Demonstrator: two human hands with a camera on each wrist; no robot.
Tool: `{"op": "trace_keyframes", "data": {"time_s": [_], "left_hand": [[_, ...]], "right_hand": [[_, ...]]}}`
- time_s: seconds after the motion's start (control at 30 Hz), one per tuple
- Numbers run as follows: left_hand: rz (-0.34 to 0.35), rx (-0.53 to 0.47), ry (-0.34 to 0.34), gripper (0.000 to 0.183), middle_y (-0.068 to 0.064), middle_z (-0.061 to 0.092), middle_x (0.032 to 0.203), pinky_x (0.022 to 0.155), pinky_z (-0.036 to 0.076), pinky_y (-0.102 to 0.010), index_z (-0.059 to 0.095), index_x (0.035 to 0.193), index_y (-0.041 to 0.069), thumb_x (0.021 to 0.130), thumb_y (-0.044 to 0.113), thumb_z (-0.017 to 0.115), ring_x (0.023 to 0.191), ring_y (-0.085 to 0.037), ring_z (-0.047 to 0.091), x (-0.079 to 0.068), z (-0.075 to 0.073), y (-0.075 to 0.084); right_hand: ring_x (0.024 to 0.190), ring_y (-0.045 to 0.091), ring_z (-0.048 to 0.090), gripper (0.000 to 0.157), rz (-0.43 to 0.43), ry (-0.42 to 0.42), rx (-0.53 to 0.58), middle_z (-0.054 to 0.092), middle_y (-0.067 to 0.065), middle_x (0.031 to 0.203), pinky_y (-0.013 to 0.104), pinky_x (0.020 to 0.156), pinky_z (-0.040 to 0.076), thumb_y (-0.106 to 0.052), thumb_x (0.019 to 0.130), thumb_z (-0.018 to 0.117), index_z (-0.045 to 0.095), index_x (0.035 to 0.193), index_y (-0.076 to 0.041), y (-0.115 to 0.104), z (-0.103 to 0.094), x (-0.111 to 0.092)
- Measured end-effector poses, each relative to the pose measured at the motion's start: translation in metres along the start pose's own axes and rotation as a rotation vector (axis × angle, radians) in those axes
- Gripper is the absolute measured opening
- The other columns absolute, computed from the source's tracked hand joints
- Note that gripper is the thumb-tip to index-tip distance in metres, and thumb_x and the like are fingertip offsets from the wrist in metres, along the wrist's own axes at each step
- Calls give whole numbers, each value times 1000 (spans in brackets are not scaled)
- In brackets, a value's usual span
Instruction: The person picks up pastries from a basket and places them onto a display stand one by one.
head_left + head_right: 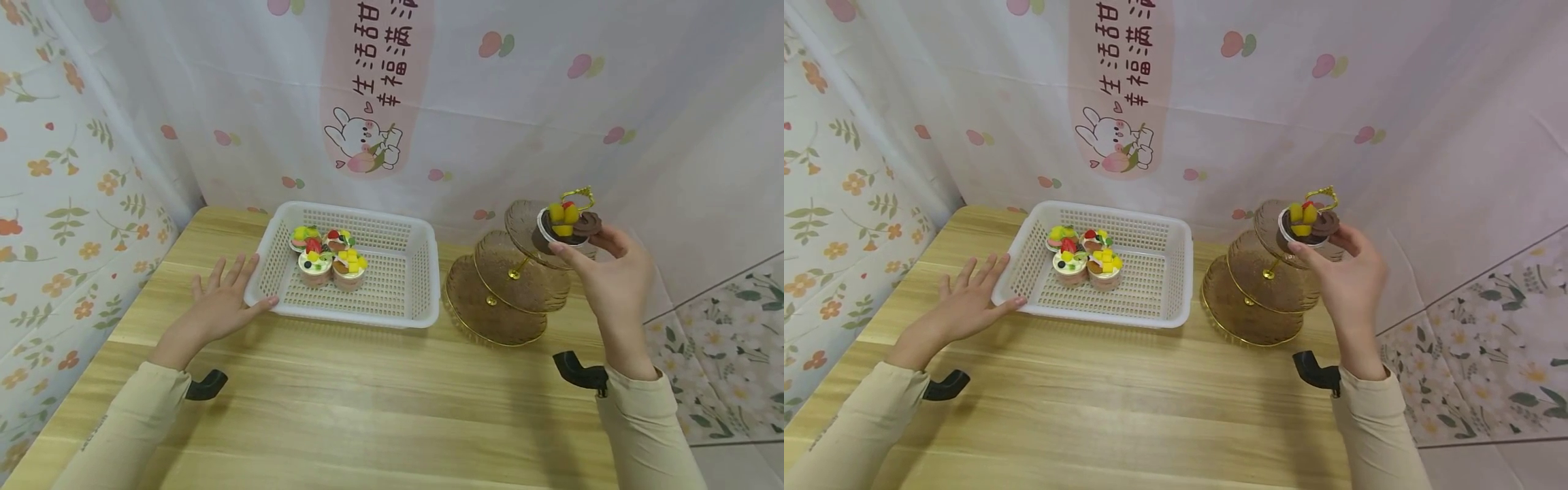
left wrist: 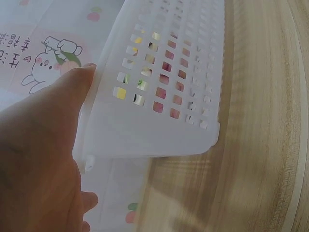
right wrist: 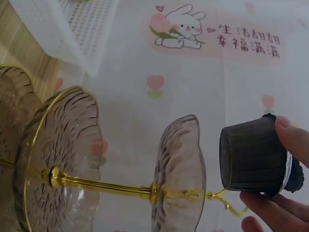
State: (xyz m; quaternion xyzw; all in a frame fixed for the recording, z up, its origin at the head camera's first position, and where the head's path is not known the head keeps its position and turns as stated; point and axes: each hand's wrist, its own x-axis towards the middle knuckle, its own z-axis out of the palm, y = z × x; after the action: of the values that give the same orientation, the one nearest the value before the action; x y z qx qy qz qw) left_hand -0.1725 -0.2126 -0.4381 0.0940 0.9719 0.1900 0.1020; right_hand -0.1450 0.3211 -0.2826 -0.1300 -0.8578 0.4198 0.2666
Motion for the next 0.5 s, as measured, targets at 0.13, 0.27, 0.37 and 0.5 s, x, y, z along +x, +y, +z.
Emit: {"op": "trace_keyframes", "data": {"time_s": [0.13, 0.27, 0.37, 0.5], "left_hand": [[-2, 7, 7, 99, -24, 0, 166, 105, -7, -84, -8, 160, 17, 93, 73, 40, 149, -54, -10, 0, 1, -1], [-1, 6, 5, 99, -24, -1, 166, 104, -7, -84, -8, 160, 17, 93, 73, 39, 149, -54, -11, 0, 1, -1], [-3, 3, 1, 99, -24, -1, 166, 104, -8, -84, -8, 160, 17, 93, 73, 39, 149, -54, -11, 0, 1, 0], [-5, 0, -3, 99, -24, -2, 166, 105, -8, -84, -8, 160, 17, 93, 73, 39, 149, -54, -11, -1, 1, 1]], "right_hand": [[101, -6, 51, 49, 6, 31, -8, 61, -25, 96, 42, 118, 30, -31, 73, 88, 73, 117, -19, 7, 0, 0], [101, -6, 49, 54, 56, 54, -32, 58, -26, 98, 41, 113, 33, -37, 73, 88, 71, 121, -19, 12, 3, -1], [105, -3, 48, 61, 91, 62, -47, 55, -26, 98, 41, 110, 33, -41, 72, 87, 68, 125, -19, 15, 5, 0], [116, 9, 50, 64, 95, 69, -57, 55, -25, 98, 42, 108, 33, -44, 71, 87, 67, 126, -18, 19, 6, 1]]}}
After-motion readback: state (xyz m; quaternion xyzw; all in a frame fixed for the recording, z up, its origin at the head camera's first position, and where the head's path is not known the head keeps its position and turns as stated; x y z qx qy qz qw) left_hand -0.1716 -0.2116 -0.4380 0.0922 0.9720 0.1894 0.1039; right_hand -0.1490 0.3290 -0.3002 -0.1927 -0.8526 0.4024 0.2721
